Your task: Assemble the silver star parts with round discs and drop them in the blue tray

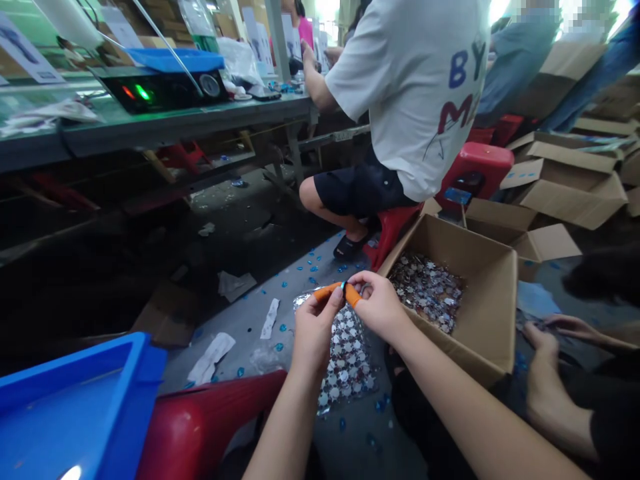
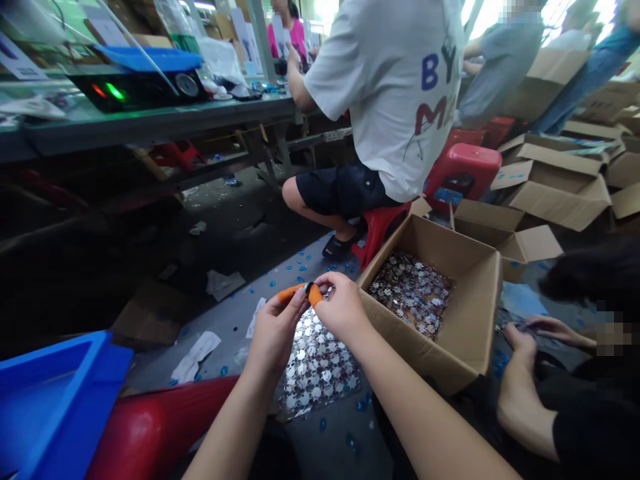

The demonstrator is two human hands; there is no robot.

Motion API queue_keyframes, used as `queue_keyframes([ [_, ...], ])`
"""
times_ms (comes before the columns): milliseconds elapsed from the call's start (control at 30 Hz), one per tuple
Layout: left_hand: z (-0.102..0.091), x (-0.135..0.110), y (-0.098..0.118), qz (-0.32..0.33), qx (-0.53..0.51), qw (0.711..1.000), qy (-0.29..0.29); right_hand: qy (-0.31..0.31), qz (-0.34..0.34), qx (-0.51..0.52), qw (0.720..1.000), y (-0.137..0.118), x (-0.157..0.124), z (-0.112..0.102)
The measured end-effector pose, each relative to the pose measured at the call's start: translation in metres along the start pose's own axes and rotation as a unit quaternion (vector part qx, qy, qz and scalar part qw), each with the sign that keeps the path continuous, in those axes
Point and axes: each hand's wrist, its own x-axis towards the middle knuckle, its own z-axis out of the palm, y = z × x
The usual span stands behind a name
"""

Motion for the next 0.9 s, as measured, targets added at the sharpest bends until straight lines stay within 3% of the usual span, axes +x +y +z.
queue_keyframes([
  [167,0.003,-0.001,0.008,-0.049,-0.107,0.993,-0.002,-0.069,0.015,0.077,0.995,0.002,0.002,-0.004],
  [367,0.003,-0.003,0.013,-0.051,-0.119,0.992,-0.010,-0.093,0.039,0.166,0.981,0.009,0.011,-0.004],
  [600,-0.005,0.000,0.011,-0.054,-0.074,0.996,0.002,-0.142,0.082,0.242,0.956,-0.001,0.012,-0.007],
  [900,-0.012,-0.005,0.020,-0.005,0.011,0.998,-0.067,-0.222,0.152,0.349,0.898,-0.005,0.013,-0.016],
])
